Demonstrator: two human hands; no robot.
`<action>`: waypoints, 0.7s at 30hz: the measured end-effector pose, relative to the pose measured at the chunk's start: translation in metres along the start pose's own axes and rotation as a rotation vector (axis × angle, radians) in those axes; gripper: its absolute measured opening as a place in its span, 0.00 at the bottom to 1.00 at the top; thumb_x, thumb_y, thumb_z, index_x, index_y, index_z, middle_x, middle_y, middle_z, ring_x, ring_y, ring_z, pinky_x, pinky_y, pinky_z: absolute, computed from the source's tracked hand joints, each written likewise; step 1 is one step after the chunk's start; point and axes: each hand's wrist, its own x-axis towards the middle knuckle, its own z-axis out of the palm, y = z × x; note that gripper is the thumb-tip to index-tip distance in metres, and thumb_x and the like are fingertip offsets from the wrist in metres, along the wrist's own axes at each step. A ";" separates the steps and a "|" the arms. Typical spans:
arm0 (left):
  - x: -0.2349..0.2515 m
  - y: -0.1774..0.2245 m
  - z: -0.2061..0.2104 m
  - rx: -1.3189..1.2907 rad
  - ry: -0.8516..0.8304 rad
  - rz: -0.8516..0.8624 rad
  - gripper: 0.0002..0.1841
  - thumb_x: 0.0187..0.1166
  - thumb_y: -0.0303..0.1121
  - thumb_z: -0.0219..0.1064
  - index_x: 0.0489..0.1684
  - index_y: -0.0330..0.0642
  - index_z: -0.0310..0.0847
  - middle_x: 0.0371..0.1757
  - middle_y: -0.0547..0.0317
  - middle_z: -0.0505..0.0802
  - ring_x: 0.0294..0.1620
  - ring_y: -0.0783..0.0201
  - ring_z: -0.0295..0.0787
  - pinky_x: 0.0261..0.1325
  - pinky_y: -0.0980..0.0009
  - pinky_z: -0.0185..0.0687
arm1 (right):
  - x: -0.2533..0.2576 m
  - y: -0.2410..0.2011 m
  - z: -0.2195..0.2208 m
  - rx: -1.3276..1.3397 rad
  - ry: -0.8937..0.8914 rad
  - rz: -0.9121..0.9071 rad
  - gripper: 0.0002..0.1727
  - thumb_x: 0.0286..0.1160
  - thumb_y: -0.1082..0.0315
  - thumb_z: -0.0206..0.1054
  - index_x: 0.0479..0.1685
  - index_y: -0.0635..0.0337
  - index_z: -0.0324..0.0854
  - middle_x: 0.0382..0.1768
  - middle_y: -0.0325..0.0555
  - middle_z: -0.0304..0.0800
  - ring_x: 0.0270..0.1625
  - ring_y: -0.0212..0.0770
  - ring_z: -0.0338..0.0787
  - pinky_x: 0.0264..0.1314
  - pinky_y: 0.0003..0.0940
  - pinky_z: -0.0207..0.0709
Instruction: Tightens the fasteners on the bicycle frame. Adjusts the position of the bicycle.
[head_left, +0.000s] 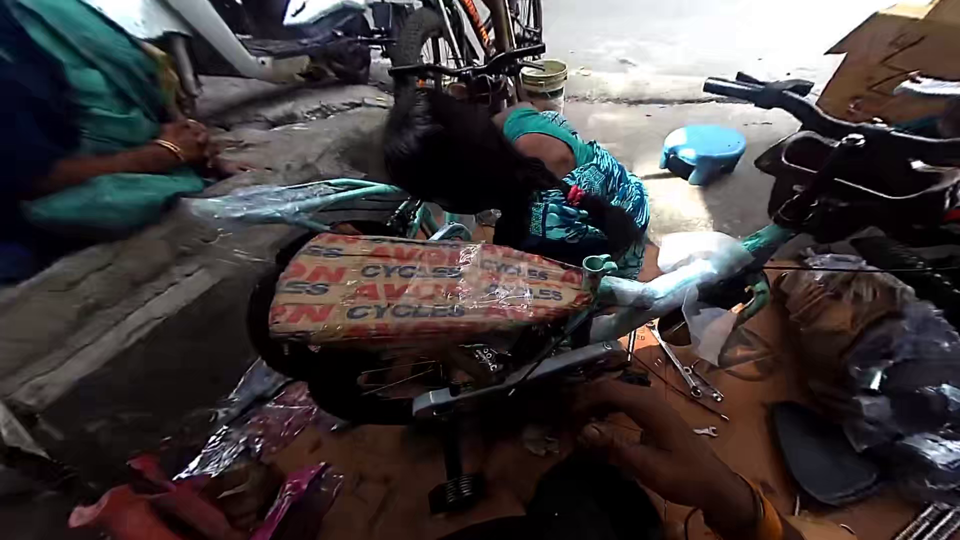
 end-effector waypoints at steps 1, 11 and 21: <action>0.014 0.008 0.024 0.036 -0.178 0.072 0.26 0.88 0.50 0.60 0.80 0.47 0.73 0.71 0.59 0.89 0.65 0.63 0.89 0.66 0.68 0.85 | -0.001 -0.001 0.008 0.051 -0.083 0.003 0.23 0.85 0.51 0.65 0.63 0.60 0.86 0.59 0.49 0.91 0.61 0.40 0.91 0.67 0.43 0.86; 0.083 -0.004 0.281 0.690 -0.181 0.329 0.17 0.87 0.48 0.62 0.54 0.46 0.91 0.57 0.61 0.94 0.57 0.68 0.92 0.58 0.66 0.93 | -0.001 -0.003 0.053 1.123 0.581 0.226 0.12 0.89 0.68 0.54 0.50 0.70 0.78 0.47 0.61 0.92 0.55 0.54 0.93 0.65 0.53 0.86; 0.123 -0.038 0.321 1.297 -0.438 -0.261 0.17 0.87 0.44 0.61 0.66 0.52 0.89 0.60 0.52 0.94 0.56 0.45 0.93 0.57 0.40 0.86 | -0.016 0.017 0.021 0.984 0.733 0.473 0.18 0.88 0.65 0.58 0.70 0.62 0.72 0.40 0.56 0.89 0.44 0.49 0.92 0.56 0.47 0.88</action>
